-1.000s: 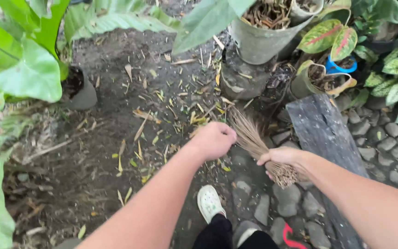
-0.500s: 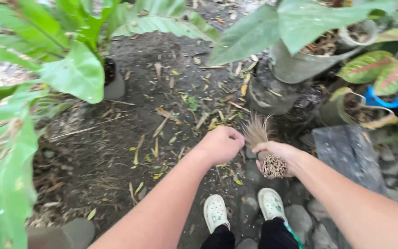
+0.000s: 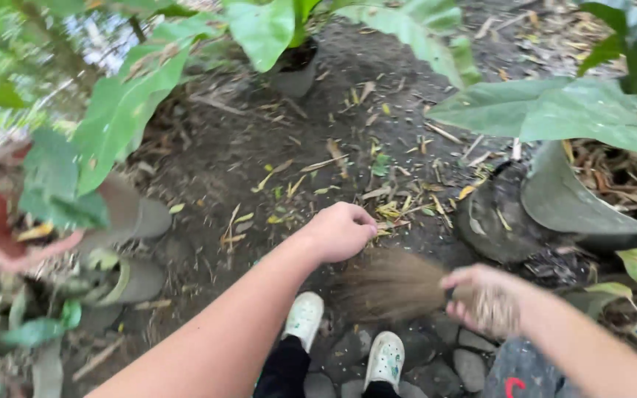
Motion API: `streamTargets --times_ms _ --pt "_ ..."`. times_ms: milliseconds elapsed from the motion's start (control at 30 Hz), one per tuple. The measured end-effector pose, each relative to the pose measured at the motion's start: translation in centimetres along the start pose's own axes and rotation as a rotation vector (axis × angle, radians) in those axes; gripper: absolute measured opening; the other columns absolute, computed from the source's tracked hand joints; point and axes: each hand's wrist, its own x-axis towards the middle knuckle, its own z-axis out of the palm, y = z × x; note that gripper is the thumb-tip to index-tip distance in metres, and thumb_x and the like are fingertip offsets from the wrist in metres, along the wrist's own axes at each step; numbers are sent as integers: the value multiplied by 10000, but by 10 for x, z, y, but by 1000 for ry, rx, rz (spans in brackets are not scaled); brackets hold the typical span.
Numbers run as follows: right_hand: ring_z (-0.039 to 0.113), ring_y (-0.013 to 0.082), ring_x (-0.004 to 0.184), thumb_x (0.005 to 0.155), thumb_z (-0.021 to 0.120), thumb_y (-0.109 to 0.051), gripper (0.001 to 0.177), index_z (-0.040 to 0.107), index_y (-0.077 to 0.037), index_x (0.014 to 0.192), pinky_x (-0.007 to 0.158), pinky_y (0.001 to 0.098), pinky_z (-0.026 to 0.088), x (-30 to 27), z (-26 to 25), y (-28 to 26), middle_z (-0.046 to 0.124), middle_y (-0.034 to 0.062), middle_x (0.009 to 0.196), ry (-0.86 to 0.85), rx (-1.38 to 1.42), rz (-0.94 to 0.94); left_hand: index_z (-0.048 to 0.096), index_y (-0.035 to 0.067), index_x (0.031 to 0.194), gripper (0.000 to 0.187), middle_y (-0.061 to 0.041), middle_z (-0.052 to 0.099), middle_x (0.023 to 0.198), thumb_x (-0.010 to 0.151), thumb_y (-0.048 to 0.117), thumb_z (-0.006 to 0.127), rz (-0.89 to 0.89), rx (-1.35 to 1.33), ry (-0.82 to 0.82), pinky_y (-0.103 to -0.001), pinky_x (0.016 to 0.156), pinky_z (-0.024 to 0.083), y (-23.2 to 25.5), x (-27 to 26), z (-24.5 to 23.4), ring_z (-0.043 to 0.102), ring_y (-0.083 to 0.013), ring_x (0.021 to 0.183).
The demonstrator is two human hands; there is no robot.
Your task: Sweeping dry leaves and debris in a garden area using a bundle-of-sticks broom.
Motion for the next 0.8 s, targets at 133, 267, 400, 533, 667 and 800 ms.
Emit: streamTargets --times_ms 133,267,400,533,667,800 --pt "595 186 534 836 688 -242 224 605 -44 900 475 311 519 -12 6 -13 628 105 710 -71 -10 -228 786 125 1065 284 -102 791 1047 865 272 647 -49 -110 48 -357 912 554 -2 -31 18 748 -238 994" --pt "610 280 553 834 643 -285 289 584 -5 876 525 421 540 -42 46 58 609 136 687 -29 5 -246 775 129 1083 284 -121 784 1028 877 273 644 -140 -183 43 -381 870 570 14 -46 28 746 -271 950" --pt "597 256 537 821 653 -253 235 590 -30 855 537 397 548 -63 53 90 624 118 675 -223 33 78 783 114 1061 286 -95 788 1019 861 277 662 -120 -193 99 -349 879 563 4 -47 36 745 -217 957" --pt "648 203 531 920 695 -223 389 633 151 1007 504 322 582 -6 -13 -5 685 136 744 -191 44 260 791 152 1079 291 -92 785 1015 843 265 665 -124 -166 74 -350 875 566 -7 -31 40 754 -227 933" --pt "649 257 585 860 647 -286 251 531 -63 864 557 387 581 36 -5 -21 631 134 745 -21 16 -205 799 134 1047 268 -101 797 1014 857 273 669 -65 -173 117 -348 889 564 -10 -41 32 755 -218 956" --pt "651 354 675 863 621 -245 206 577 -61 944 624 529 560 -25 102 54 628 186 779 178 105 -498 792 127 1044 262 -102 786 1035 855 264 674 -88 -193 174 -349 905 548 -17 -43 31 737 -222 975"
